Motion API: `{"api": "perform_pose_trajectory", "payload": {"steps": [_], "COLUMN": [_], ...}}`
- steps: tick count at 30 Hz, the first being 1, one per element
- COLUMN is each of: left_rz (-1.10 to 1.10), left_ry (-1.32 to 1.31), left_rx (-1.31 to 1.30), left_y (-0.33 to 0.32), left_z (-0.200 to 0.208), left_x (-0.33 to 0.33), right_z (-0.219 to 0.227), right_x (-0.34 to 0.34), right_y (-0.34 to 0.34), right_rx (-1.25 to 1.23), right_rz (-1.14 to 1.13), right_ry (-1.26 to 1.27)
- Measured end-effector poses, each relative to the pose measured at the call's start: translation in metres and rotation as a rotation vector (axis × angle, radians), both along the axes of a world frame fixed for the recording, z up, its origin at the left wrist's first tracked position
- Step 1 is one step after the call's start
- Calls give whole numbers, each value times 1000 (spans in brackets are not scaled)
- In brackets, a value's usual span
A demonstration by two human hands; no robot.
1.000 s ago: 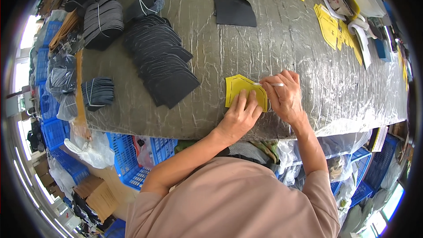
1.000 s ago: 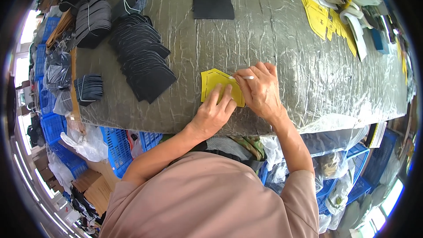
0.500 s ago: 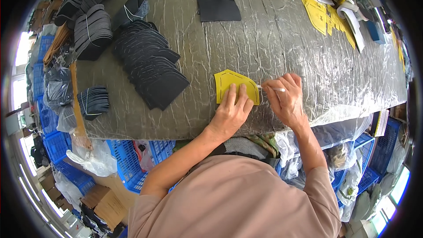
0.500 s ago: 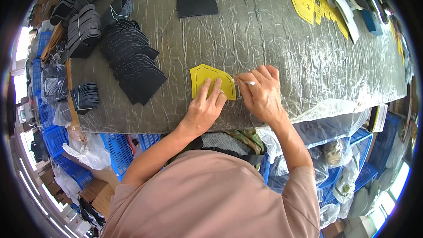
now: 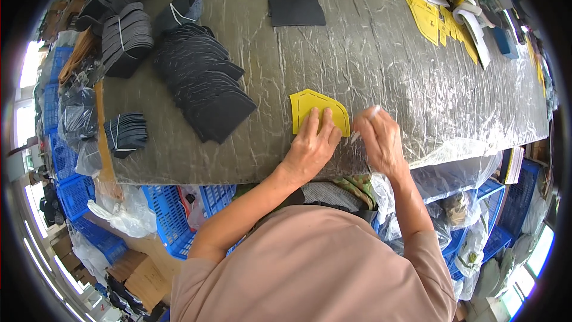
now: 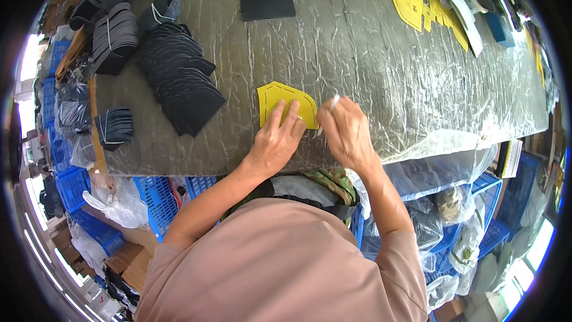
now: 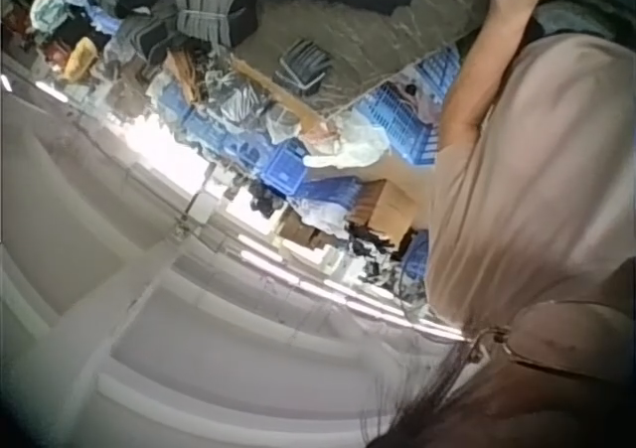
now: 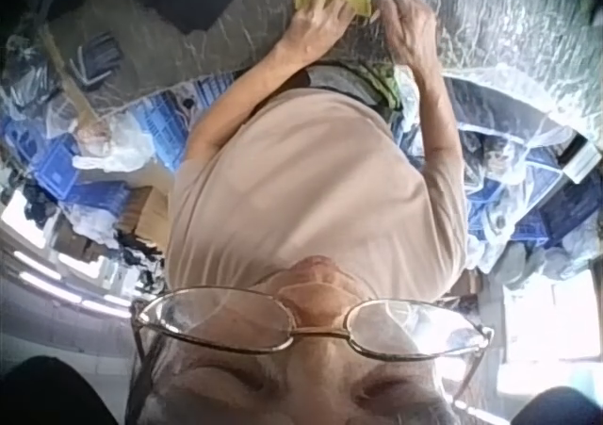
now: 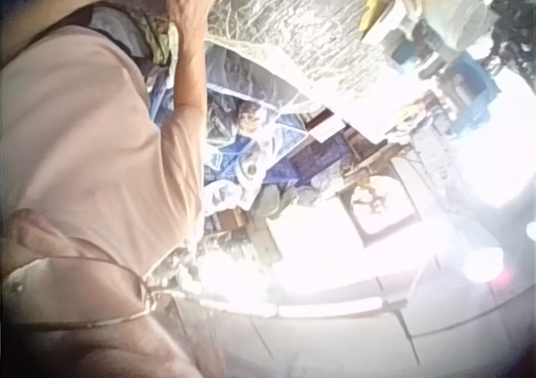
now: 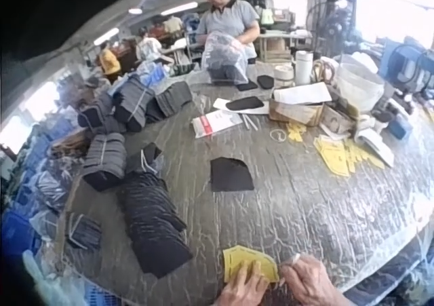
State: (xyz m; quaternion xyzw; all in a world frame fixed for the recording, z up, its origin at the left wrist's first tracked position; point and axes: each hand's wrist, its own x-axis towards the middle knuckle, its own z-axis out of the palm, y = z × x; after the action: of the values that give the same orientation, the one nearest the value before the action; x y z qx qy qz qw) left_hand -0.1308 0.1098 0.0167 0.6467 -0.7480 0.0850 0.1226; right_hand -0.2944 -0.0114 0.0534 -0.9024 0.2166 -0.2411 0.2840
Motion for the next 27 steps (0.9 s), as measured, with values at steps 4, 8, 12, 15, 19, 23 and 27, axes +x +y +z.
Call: {"api": "perform_pose_trajectory", "payload": {"steps": [4, 8, 12, 15, 19, 23, 27], "left_rz": [8, 52, 65, 113, 251, 281, 277], "left_ry": [13, 54, 338, 707, 700, 486, 791], "left_rx": [21, -11, -51, -200, -137, 92, -51], "left_y": [-1, 2, 10, 12, -7, -16, -11], "left_z": [5, 0, -5, 12, 23, 18, 11], "left_x": [-3, -5, 1, 16, 39, 45, 52], "right_z": [-13, -19, -30, -44, -61, -76, -88], "right_x": [34, 46, 42, 25, -6, -18, -21], "right_y": [-9, -3, -10, -26, -64, -79, -82], "right_rx": [190, 185, 237, 866, 1422, 1912, 1894], "right_rz": [-213, -268, -269, -259, -361, 176, 270], "right_ry": [155, 244, 64, -148, -698, -1335, -1300]}}
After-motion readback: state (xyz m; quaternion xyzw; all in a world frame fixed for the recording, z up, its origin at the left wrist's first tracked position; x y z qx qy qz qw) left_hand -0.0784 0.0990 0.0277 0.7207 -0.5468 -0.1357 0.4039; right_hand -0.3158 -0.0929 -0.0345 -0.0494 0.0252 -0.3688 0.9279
